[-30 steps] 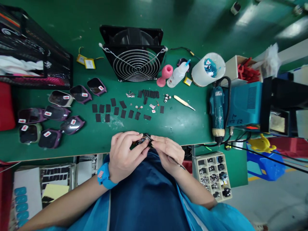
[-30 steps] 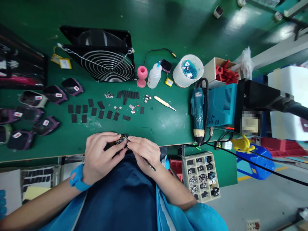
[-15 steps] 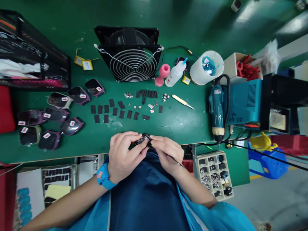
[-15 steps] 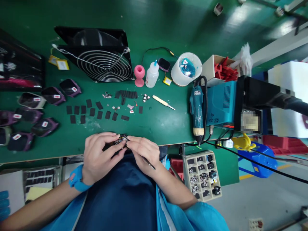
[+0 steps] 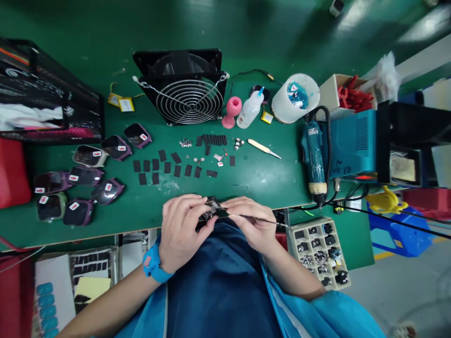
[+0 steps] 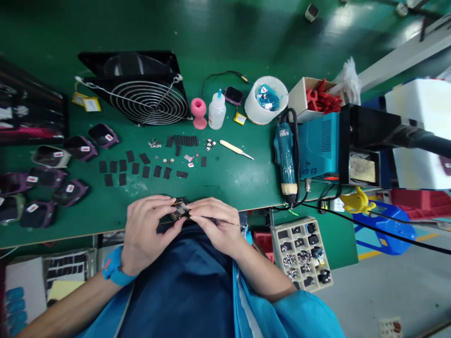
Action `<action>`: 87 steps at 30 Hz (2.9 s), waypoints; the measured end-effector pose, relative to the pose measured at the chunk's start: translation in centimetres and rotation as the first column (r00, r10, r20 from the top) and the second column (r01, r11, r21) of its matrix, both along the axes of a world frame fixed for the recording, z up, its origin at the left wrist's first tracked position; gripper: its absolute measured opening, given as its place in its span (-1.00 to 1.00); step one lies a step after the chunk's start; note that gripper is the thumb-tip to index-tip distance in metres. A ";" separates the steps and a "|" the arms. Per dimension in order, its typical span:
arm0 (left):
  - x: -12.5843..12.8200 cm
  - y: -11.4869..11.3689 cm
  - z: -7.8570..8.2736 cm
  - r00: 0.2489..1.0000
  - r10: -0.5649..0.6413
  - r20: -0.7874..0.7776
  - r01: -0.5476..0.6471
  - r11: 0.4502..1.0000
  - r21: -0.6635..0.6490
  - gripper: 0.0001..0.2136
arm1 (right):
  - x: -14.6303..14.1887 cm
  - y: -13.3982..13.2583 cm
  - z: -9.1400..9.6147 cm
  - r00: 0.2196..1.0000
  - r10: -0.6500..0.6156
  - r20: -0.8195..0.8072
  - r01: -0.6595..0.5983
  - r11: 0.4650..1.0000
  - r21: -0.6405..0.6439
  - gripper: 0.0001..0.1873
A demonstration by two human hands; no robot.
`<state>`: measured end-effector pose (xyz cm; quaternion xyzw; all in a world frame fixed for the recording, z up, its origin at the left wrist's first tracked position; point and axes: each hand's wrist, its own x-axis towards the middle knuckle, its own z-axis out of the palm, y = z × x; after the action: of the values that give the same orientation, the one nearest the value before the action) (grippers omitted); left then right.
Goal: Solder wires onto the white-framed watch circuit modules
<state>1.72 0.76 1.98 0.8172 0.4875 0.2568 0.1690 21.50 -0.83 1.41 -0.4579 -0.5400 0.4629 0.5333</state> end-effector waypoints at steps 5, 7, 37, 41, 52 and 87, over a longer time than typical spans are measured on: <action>-0.3 -0.1 0.4 1.000 -0.002 0.008 0.003 0.997 -0.073 -0.77 | 0.6 0.0 0.7 0.993 0.006 -0.121 -0.015 0.997 -0.073 -0.91; -0.4 0.0 0.8 1.000 -0.001 0.025 0.003 0.997 -0.073 -0.72 | 0.6 -0.2 1.0 0.994 0.004 -0.112 -0.011 0.998 -0.056 -0.89; -1.6 1.2 1.0 0.970 -0.230 0.077 0.231 0.973 -0.003 -0.93 | 0.1 0.4 0.0 0.951 0.016 0.308 -0.070 0.984 0.165 -0.82; -1.6 1.1 0.7 0.969 -0.230 0.091 0.232 0.973 -0.010 -0.94 | 0.1 0.4 0.0 0.951 0.012 0.308 -0.067 0.983 0.170 -0.82; -1.5 1.0 0.5 0.970 -0.216 0.110 0.217 0.976 0.000 -0.90 | 0.4 0.2 -0.3 0.981 0.034 0.191 -0.056 0.992 0.113 -0.79; -1.1 0.9 0.0 0.971 -0.208 0.118 0.209 0.978 0.007 -0.90 | 0.1 0.2 -0.6 0.959 0.019 0.283 -0.085 0.971 0.223 -0.76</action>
<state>0.59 1.66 2.01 0.8468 0.3888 0.2841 0.2259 21.59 -0.65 0.79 -0.4384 -0.6721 0.3413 0.4895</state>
